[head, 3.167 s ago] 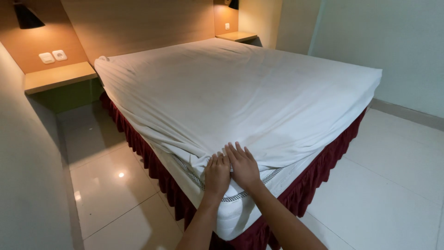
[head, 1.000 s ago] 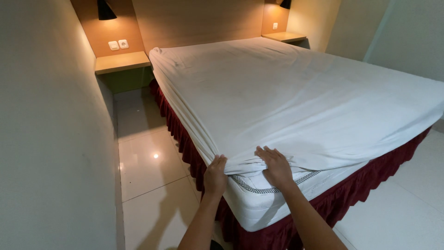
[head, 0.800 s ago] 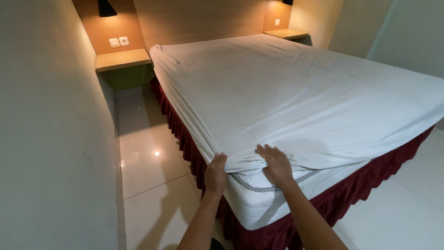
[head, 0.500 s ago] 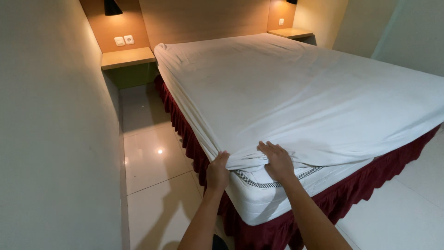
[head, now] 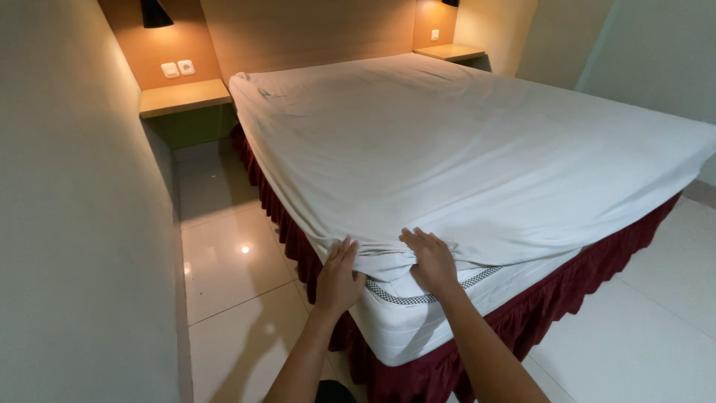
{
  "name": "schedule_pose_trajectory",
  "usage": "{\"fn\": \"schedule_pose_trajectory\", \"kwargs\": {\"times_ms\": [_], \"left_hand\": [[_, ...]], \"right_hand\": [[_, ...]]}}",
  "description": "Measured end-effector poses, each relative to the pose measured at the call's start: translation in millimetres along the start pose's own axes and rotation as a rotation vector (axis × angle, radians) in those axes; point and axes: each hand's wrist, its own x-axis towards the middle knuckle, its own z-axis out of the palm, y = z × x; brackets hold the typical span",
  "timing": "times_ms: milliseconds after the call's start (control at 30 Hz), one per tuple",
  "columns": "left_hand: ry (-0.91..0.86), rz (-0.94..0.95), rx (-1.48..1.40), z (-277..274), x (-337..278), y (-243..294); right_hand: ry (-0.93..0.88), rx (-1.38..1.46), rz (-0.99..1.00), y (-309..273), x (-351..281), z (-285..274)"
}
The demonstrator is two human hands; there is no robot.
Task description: The person smooths and tucks a white bedsheet onto a mattress, working around the corners and sides to secure the fabric. They adjust the sheet at the head and foot of the bed, ensuring it is tight and wrinkle-free.
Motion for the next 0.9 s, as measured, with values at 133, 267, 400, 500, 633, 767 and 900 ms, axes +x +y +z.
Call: {"fn": "schedule_pose_trajectory", "kwargs": {"times_ms": [133,267,400,500,633,767,900], "left_hand": [[-0.081,0.086,0.009,-23.7,6.5,65.7],[-0.173,0.119,0.092,5.2,24.3,94.4],[-0.250,0.029,0.174,24.7,38.2,100.9],[-0.125,0.093,0.125,38.4,30.4,88.9],[-0.022,0.097,0.103,44.2,26.7,91.7],[0.151,0.183,0.132,47.2,20.9,87.1],[0.242,0.267,0.095,52.7,13.5,82.9]], "right_hand": [[0.038,0.027,0.015,0.7,-3.5,1.5],[0.080,-0.006,0.013,-2.7,-2.8,0.5],[0.120,0.026,0.030,0.4,-1.8,3.1],[0.155,0.017,-0.010,-0.5,-3.2,2.3],[0.139,-0.016,-0.016,-3.8,-11.5,-4.9],[0.098,0.033,-0.086,-10.6,-27.8,-15.7],[0.078,0.004,-0.113,-1.1,-37.9,-22.7]]}}
